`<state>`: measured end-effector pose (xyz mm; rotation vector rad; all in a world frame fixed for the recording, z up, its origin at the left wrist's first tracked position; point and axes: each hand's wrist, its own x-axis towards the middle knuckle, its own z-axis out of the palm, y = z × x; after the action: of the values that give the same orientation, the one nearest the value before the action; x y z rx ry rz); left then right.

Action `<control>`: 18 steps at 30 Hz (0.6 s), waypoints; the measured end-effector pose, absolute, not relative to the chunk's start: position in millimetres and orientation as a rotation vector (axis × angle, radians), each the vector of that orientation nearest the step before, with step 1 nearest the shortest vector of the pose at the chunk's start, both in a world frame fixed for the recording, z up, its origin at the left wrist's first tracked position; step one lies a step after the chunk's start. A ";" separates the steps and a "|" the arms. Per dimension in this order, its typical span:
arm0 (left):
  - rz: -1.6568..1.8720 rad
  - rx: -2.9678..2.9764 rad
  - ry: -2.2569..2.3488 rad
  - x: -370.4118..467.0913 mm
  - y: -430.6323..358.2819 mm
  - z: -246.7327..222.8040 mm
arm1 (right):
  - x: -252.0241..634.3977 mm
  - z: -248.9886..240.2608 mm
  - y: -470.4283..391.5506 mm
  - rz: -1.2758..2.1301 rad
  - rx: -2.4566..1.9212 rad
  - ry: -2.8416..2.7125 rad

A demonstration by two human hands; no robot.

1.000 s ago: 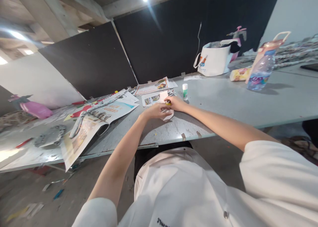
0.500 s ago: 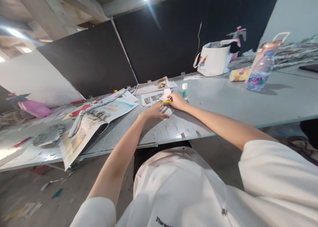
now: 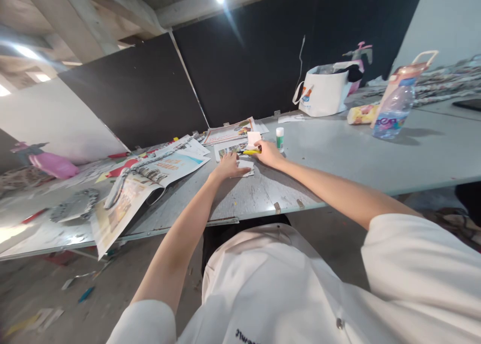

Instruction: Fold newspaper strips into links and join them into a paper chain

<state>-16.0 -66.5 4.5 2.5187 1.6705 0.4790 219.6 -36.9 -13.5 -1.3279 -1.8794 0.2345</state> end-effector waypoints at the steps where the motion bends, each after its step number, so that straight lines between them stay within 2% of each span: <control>1: 0.495 2.506 1.661 -16.4 -66.0 4.0 | 218.9 -12.8 -38.3 0.243 -1.326 -1.883; 18: 0.701 2.375 1.677 -10.4 -69.1 0.0 | 208.1 -6.2 -58.6 0.341 -1.115 -2.068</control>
<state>-10.4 -69.1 0.0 2.3749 1.6772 0.7006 208.1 -58.6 -6.2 -1.1152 -2.0684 0.3415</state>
